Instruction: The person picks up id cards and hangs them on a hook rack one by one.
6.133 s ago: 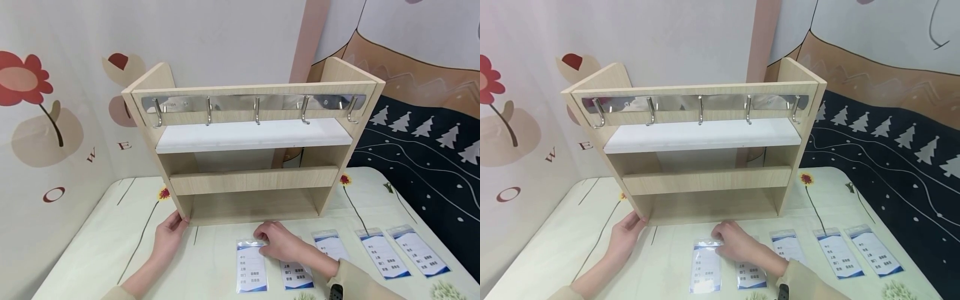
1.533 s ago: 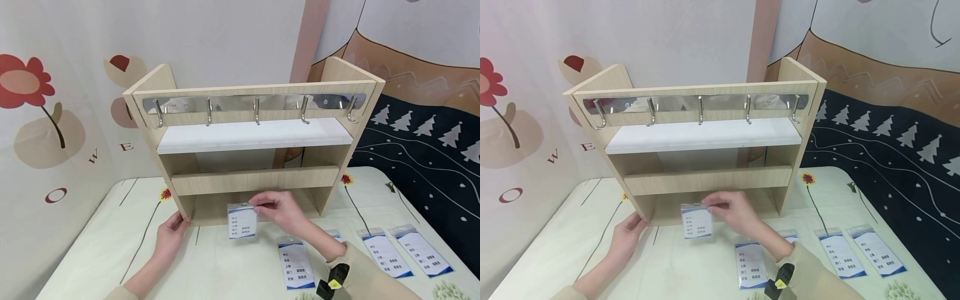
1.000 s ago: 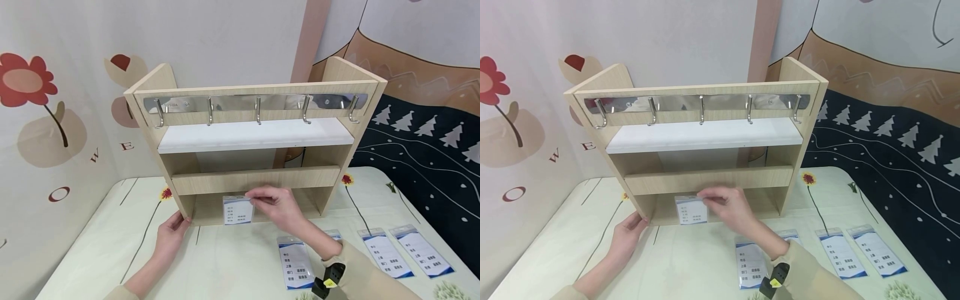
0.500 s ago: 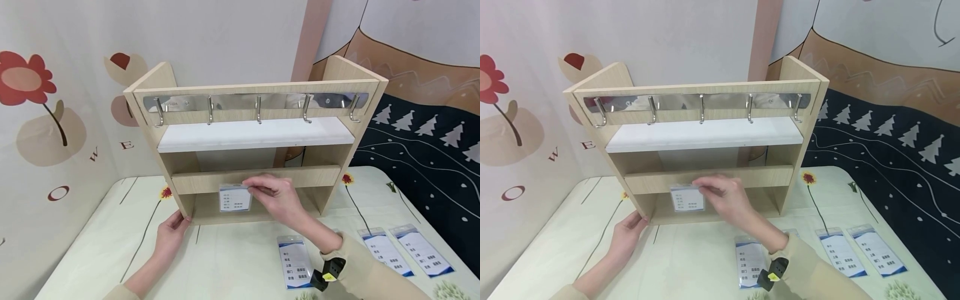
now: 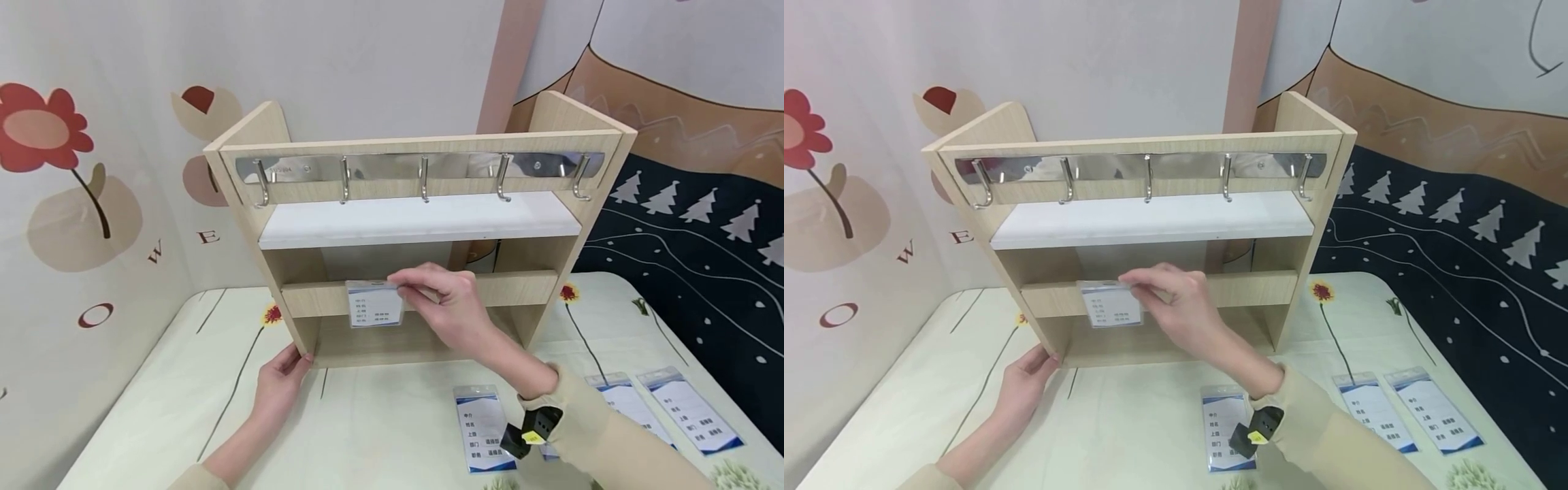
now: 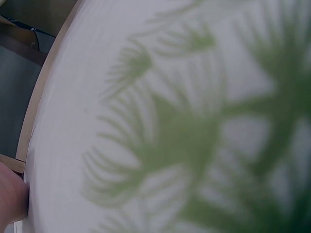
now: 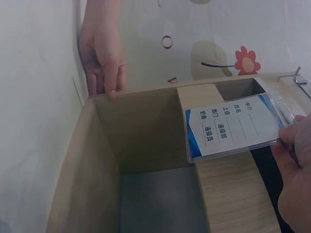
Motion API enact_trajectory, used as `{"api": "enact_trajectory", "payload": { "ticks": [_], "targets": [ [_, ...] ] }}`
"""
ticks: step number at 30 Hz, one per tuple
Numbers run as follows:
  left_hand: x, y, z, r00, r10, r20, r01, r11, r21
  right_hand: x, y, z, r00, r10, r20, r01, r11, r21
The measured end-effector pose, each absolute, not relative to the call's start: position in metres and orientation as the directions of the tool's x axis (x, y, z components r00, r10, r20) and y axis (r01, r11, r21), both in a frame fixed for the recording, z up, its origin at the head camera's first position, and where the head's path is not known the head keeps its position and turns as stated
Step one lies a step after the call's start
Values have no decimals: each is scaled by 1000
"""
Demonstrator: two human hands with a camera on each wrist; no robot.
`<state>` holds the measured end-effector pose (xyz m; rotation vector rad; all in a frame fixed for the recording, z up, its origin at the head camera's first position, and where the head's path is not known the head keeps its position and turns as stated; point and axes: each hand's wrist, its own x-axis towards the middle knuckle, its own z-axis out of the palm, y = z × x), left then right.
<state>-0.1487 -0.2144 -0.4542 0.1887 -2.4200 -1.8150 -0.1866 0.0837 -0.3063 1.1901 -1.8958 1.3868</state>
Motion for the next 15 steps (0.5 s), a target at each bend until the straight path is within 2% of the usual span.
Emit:
{"api": "enact_trajectory", "payload": {
  "ticks": [9,15],
  "targets": [
    [-151,-216,-453,-988,-153,2,-39,270,962,-193,75,-290,-461,-331,824,-883,78,-463],
    [-150,-217,-454,-987,-159,-5,-49,278,959,-195,68,-285,-466,-312,828,-879,60,-472]
  ]
}}
